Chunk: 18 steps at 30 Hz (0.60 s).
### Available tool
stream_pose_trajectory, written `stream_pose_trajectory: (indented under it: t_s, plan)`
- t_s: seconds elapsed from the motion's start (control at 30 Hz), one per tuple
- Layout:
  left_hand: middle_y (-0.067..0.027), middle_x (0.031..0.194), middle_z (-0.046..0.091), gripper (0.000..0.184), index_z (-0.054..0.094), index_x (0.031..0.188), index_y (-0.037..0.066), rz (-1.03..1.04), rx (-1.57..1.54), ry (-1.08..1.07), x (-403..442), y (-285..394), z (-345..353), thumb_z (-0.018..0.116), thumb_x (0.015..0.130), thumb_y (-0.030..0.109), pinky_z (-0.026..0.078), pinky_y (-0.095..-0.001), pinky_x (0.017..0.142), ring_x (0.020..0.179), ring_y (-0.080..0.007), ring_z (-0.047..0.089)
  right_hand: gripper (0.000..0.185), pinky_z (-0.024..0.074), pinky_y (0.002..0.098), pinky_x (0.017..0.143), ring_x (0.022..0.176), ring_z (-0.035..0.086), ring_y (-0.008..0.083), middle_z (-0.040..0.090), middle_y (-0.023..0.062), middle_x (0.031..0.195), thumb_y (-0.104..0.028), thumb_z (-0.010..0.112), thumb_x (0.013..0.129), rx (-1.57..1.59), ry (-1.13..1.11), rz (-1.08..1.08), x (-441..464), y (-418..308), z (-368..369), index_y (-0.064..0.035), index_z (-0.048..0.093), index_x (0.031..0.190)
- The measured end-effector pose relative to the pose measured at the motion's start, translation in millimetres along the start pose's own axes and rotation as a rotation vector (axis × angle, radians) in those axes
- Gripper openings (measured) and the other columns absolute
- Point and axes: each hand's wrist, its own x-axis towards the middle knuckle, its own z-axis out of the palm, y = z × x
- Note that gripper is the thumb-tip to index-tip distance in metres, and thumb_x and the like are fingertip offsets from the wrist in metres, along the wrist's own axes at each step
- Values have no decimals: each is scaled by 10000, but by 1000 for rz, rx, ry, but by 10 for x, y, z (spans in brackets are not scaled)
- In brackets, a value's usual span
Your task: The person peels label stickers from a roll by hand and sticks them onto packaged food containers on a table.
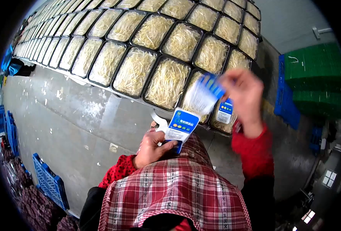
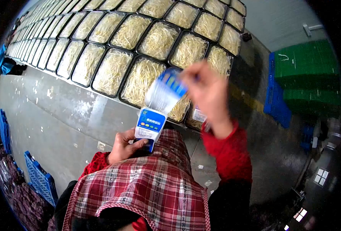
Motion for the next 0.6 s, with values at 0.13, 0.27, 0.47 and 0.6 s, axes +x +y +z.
stream_pose_trajectory:
  t_s: [0.13,0.27,0.47,0.6]
  plan:
    - [-128,817,714,131,696,895,-40,-199,-183,48,-159,20,-120,764,851,63,483,-366,656,693,-203,593,224,501,230,538,672,645,95,678,72,909,-29,758,811,-59,-209,264,347,441,-141,-37,608,977]
    - [-163,890,697,167,671,938,-39,-107,-103,40,-47,275,-177,755,868,88,486,-347,666,716,-207,603,448,547,351,677,811,692,233,673,85,887,-138,845,703,-551,-321,28,148,1455,85,-65,573,1052]
    - [-133,940,691,225,694,1117,12,-45,49,-20,163,439,-319,714,909,93,513,-340,777,844,-204,651,634,537,412,857,1020,639,320,625,186,1141,-314,857,727,-869,-163,16,135,909,31,-12,603,1223]
    - [-152,943,660,224,688,1028,-13,5,156,-76,273,493,-370,764,850,101,504,-358,744,824,-254,631,405,528,343,815,958,644,206,670,126,1041,-242,805,818,-298,-623,-69,-231,685,388,4,654,1103]
